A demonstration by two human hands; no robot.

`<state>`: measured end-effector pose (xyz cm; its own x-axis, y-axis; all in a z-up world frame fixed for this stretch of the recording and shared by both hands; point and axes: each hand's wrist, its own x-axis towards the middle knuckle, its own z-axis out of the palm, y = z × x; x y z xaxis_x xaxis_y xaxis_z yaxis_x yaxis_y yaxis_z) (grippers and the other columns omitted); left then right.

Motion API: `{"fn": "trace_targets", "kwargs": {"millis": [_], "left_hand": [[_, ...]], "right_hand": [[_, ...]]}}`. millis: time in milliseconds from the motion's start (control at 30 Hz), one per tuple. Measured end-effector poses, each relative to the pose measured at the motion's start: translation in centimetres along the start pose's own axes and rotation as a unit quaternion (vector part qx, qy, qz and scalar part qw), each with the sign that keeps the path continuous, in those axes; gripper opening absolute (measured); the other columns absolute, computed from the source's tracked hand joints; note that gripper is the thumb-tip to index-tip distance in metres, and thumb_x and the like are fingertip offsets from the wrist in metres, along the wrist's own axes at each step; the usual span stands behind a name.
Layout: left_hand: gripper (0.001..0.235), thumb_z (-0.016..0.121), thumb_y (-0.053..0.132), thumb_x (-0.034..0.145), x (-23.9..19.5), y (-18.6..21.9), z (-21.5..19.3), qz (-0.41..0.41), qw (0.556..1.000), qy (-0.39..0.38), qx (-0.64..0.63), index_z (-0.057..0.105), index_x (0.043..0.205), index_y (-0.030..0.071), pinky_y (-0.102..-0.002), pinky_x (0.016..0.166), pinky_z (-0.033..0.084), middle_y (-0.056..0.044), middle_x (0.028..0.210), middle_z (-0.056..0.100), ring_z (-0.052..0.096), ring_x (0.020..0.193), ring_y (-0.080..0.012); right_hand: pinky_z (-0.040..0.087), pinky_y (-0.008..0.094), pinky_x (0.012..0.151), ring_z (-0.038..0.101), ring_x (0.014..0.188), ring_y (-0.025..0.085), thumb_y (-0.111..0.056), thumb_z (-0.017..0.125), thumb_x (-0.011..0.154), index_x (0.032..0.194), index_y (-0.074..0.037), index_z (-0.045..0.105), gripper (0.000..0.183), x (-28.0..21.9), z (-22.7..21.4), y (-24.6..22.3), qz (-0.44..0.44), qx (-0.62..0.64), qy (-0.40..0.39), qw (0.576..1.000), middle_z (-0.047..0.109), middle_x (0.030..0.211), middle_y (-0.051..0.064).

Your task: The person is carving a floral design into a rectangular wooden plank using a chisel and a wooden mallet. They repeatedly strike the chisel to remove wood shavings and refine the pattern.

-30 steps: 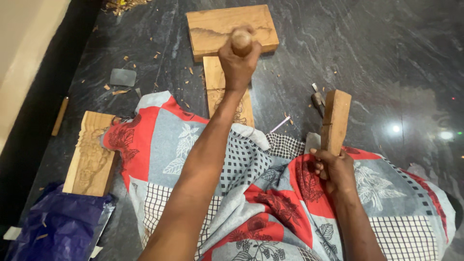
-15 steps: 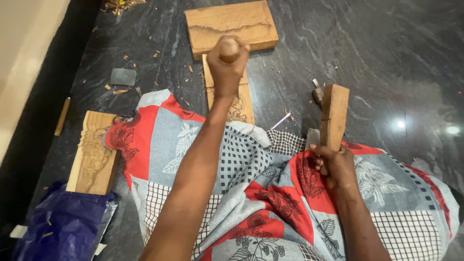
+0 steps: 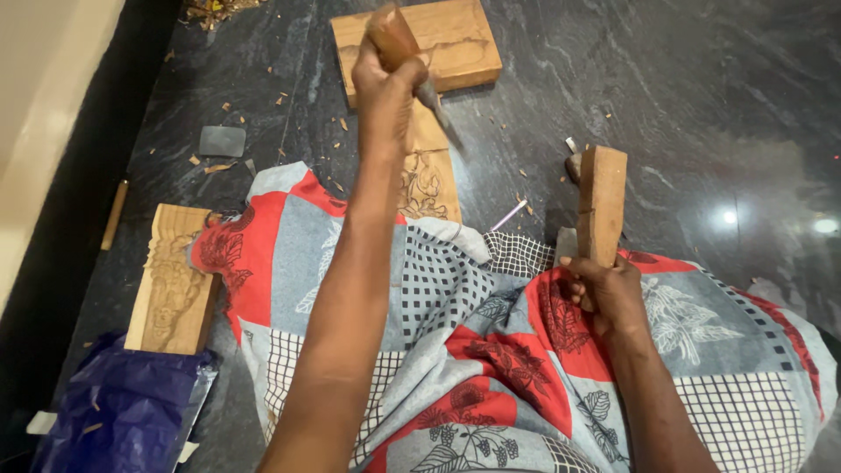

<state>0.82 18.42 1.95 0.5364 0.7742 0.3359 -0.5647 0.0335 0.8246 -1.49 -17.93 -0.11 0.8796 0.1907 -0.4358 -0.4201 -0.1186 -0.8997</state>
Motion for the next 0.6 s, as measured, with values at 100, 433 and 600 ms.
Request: {"fn": "trace_targets", "kwargs": {"millis": [100,433,600], "left_hand": [[0.035,0.067,-0.006,0.082,-0.8,0.6,0.4,0.036,0.999,-0.013,-0.027,0.061,0.116,0.003,-0.027,0.059,0.059,-0.004,0.095,0.068,0.069,0.067,-0.009],[0.008,0.075,0.006,0.091,-2.6,-1.4,0.3,-0.039,0.999,0.0,-0.009,0.069,0.097,0.003,-0.023,0.042,0.039,0.001,0.063,0.058,0.052,0.049,-0.0064],[0.008,0.076,0.009,0.09,-2.7,-1.5,0.7,-0.053,0.998,-0.005,-0.02,0.069,0.094,0.006,-0.022,0.042,0.04,0.001,0.064,0.059,0.053,0.049,-0.0059]], "right_hand": [[0.037,0.027,0.041,0.045,0.047,0.009,0.0,0.072,0.081,0.096,-0.001,0.055,0.022,0.0,-0.1,0.0,0.006,0.007,0.002,1.0,0.052,0.064,0.001],[0.039,0.027,0.041,0.047,0.047,0.009,0.0,0.073,0.08,0.096,-0.001,0.056,0.023,0.7,-0.5,0.6,0.009,0.022,0.001,1.0,0.054,0.067,0.0],[0.04,0.027,0.042,0.047,0.047,0.009,0.001,0.073,0.08,0.097,0.0,0.057,0.023,0.6,-0.7,0.7,0.005,0.024,-0.004,1.0,0.055,0.067,0.0]]}}
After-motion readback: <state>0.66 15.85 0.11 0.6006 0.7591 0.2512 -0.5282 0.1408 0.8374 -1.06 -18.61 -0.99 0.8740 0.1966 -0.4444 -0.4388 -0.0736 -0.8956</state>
